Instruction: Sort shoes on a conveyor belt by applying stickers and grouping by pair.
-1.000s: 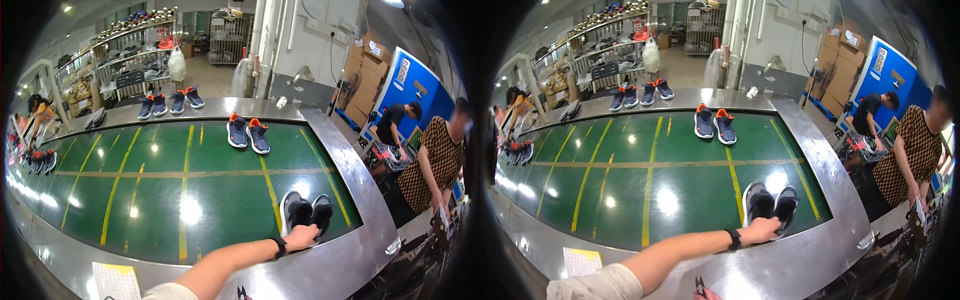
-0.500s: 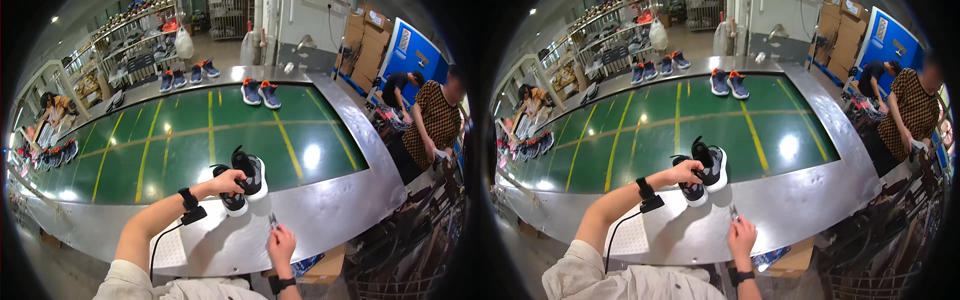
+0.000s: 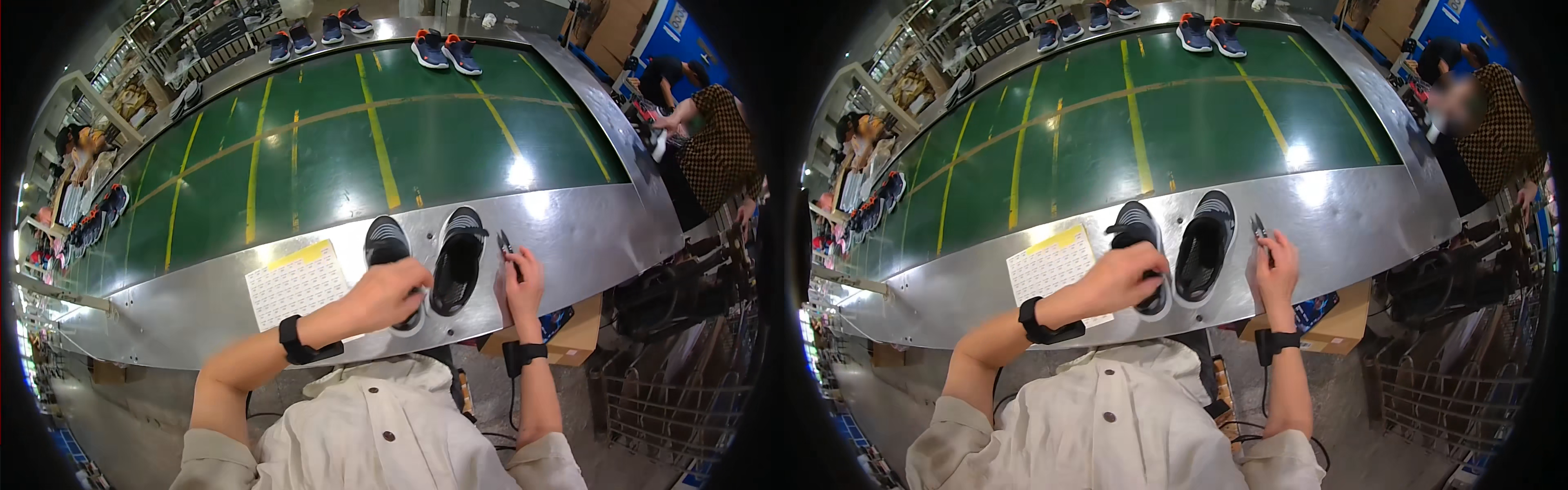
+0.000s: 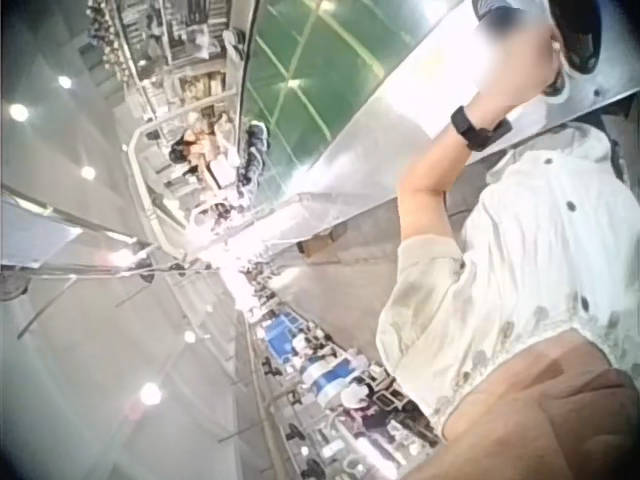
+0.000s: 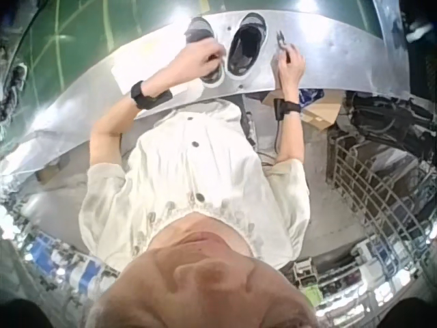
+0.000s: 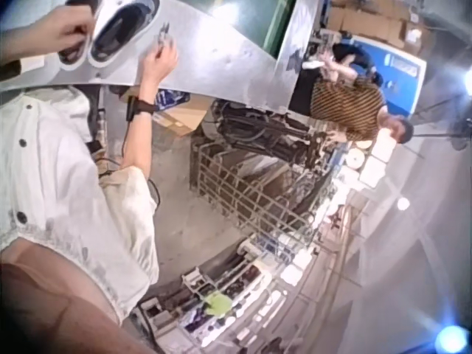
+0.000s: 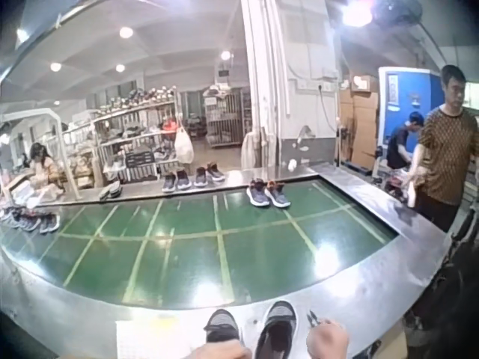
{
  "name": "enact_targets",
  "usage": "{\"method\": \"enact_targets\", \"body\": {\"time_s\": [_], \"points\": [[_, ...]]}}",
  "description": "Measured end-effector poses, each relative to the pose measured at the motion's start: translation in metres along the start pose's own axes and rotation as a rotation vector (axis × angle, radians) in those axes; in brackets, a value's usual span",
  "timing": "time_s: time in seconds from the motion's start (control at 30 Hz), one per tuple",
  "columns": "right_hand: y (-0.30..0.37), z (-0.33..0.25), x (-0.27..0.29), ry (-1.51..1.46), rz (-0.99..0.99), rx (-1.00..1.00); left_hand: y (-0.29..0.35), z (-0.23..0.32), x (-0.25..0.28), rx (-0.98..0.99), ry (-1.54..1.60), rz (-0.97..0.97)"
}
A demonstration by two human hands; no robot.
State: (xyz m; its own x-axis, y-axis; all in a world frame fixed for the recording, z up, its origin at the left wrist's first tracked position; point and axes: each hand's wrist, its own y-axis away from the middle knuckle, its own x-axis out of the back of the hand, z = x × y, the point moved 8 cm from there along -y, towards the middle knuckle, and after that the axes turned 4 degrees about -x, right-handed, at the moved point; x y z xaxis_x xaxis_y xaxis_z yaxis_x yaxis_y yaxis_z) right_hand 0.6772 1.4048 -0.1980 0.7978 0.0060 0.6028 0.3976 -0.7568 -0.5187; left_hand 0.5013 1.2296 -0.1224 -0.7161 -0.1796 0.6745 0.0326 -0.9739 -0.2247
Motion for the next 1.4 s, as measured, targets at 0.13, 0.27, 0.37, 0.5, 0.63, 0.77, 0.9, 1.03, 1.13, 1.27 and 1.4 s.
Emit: {"method": "enact_targets", "body": {"time_s": [0.13,0.27,0.37,0.5,0.63,0.77,0.9,1.03,1.13,1.27,1.4], "points": [[0.003,-0.03,0.005,-0.111,-0.07,-0.081,0.033,-0.044,0.037,0.299,-0.192,0.2],[0.024,-0.127,0.009,-0.221,-0.075,0.093,0.044,-0.058,0.037,0.176,-0.216,0.425],[0.048,-0.18,-0.028,-0.111,-0.425,0.253,0.025,-0.064,0.025,0.129,-0.147,0.433],[0.065,-0.183,-0.046,0.068,-0.474,0.284,0.001,-0.082,0.017,0.252,0.144,0.377],[0.068,-0.179,-0.047,0.099,-0.496,0.288,-0.007,-0.14,0.01,0.443,0.431,0.402],[0.073,-0.178,-0.045,0.126,-0.489,0.324,-0.009,-0.169,-0.001,0.676,0.725,0.401],[0.072,-0.178,-0.044,0.132,-0.527,0.316,-0.012,-0.17,-0.004,0.782,0.819,0.276],[0.071,-0.176,-0.037,0.057,-0.519,0.313,-0.02,-0.16,0.001,0.741,0.716,0.137],[0.058,-0.169,-0.019,-0.215,-0.435,0.197,-0.038,-0.14,0.02,0.599,0.583,0.083],[0.025,-0.111,0.005,-0.233,-0.093,-0.092,-0.083,-0.076,0.027,0.26,0.373,0.027],[0.02,-0.048,-0.033,-0.273,-0.164,-0.394,-0.106,-0.044,-0.027,0.07,-0.087,-0.18]]}}
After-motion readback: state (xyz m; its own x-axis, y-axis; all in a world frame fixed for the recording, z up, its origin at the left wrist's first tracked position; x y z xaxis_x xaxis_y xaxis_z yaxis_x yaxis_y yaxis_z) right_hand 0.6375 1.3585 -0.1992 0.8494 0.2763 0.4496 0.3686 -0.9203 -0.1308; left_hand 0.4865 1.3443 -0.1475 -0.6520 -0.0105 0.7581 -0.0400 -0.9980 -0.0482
